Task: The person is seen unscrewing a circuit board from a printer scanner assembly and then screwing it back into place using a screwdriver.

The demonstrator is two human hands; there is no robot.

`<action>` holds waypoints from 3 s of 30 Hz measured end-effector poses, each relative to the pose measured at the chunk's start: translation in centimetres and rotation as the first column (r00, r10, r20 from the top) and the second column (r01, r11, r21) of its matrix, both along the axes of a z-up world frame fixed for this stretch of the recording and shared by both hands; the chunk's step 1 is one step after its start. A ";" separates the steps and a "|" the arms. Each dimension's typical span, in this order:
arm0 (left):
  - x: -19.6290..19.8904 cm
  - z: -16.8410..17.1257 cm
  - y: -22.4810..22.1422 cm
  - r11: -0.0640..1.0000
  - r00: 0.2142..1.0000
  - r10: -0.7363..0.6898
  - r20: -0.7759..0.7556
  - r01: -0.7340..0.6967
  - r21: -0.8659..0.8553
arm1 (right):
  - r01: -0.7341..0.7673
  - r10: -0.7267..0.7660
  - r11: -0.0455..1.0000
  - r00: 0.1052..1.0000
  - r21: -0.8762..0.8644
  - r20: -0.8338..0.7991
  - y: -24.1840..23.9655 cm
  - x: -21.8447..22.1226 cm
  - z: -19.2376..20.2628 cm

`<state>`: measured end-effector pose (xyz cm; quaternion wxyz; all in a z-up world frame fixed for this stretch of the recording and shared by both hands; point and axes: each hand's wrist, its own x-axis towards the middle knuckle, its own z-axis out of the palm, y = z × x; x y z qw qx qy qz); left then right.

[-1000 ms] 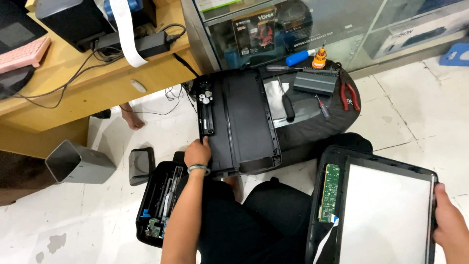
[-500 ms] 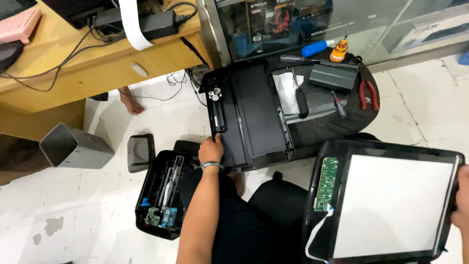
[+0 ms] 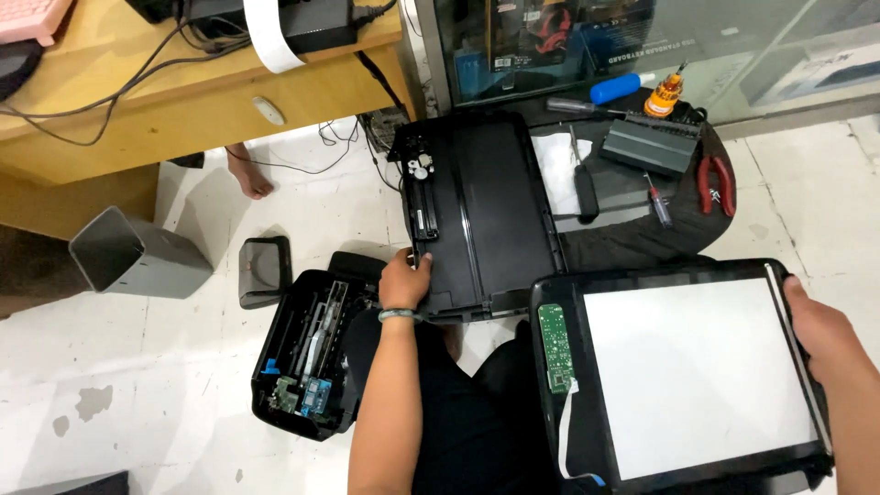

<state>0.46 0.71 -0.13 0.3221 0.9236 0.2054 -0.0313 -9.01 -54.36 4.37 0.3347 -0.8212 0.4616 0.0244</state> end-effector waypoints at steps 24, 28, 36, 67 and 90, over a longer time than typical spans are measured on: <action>-0.9 0.4 -6.2 0.641 0.948 -0.175 0.264 0.314 -0.701 | -0.068 0.070 0.995 0.997 0.073 -0.032 0.2 11.2 0.9; -1.3 1.2 -6.5 0.032 0.975 -0.211 0.072 0.080 -0.996 | -0.218 0.226 0.972 0.971 0.092 -0.082 1.6 9.9 0.7; -0.9 -1.8 -7.2 0.550 0.967 -0.218 0.134 0.235 -0.802 | -0.428 0.254 0.858 0.835 -0.284 -0.489 2.6 8.2 1.4; -1.6 5.3 -7.0 0.541 0.924 -0.293 0.247 0.373 -0.754 | -0.807 0.812 0.543 0.433 0.232 -0.391 16.2 28.6 -4.0; -4.1 3.8 -7.4 0.454 0.935 -0.140 0.326 0.354 -0.818 | -0.757 0.877 0.470 0.459 -0.454 0.141 10.5 18.4 8.6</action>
